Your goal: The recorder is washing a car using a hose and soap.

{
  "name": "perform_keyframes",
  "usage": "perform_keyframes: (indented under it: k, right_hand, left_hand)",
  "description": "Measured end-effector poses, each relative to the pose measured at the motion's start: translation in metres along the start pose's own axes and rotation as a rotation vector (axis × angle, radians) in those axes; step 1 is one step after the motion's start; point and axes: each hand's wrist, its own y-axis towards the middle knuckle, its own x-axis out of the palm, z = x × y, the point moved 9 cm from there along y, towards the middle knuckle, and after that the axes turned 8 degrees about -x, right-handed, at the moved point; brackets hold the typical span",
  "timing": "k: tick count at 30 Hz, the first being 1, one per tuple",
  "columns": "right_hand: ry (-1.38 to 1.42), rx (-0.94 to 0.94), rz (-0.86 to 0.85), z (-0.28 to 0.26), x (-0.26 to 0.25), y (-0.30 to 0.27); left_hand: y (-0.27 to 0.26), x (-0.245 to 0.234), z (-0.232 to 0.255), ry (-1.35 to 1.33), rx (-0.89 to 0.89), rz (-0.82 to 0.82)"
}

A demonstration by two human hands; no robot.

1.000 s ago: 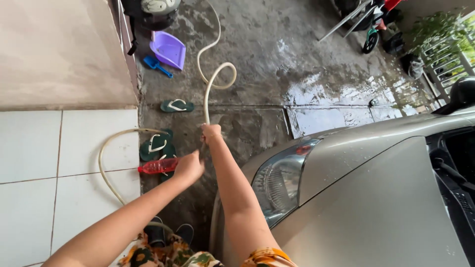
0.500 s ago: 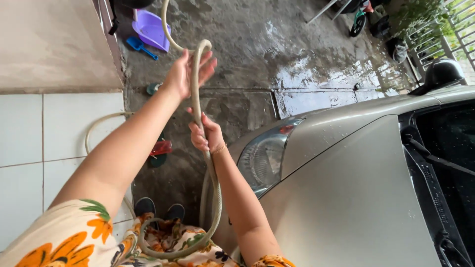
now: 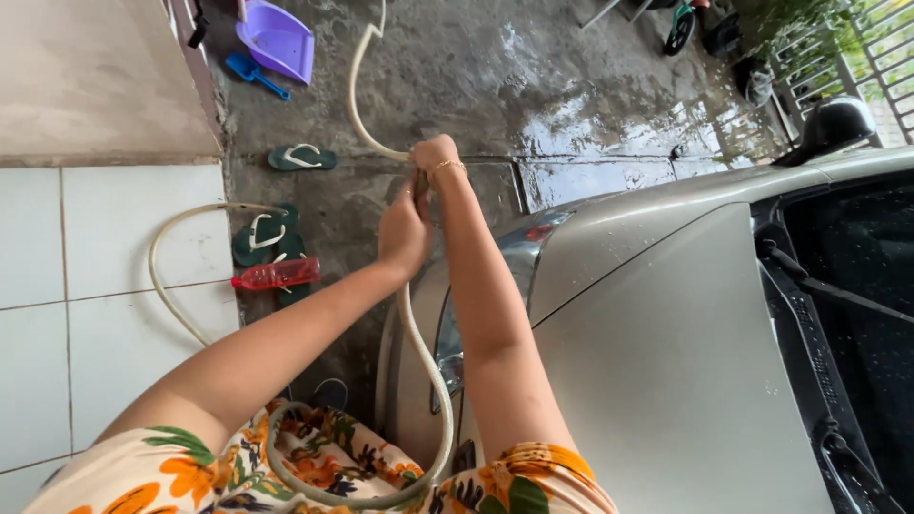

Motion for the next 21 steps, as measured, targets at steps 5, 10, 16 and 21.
perform_keyframes:
  k: [5,10,16,21]
  right_hand:
    - [0.672,-0.110,-0.194,0.003,-0.034,-0.076]
    - [1.344,0.024,-0.680,-0.009,-0.028,-0.190]
    - [1.676,-0.207,-0.797,-0.045,-0.007,-0.283]
    - [1.065,-0.243,-0.580,-0.043,0.002,-0.275]
  left_hand:
    - [0.046,0.080,-0.123,-0.356,-0.089,-0.006]
    - [0.103,0.109,-0.164,-1.089,-0.965,-0.478]
    - [0.148,0.041,-0.057,-1.336,-0.596,-0.267]
    - [0.159,-0.056,-0.013,-0.524,-0.015,0.348]
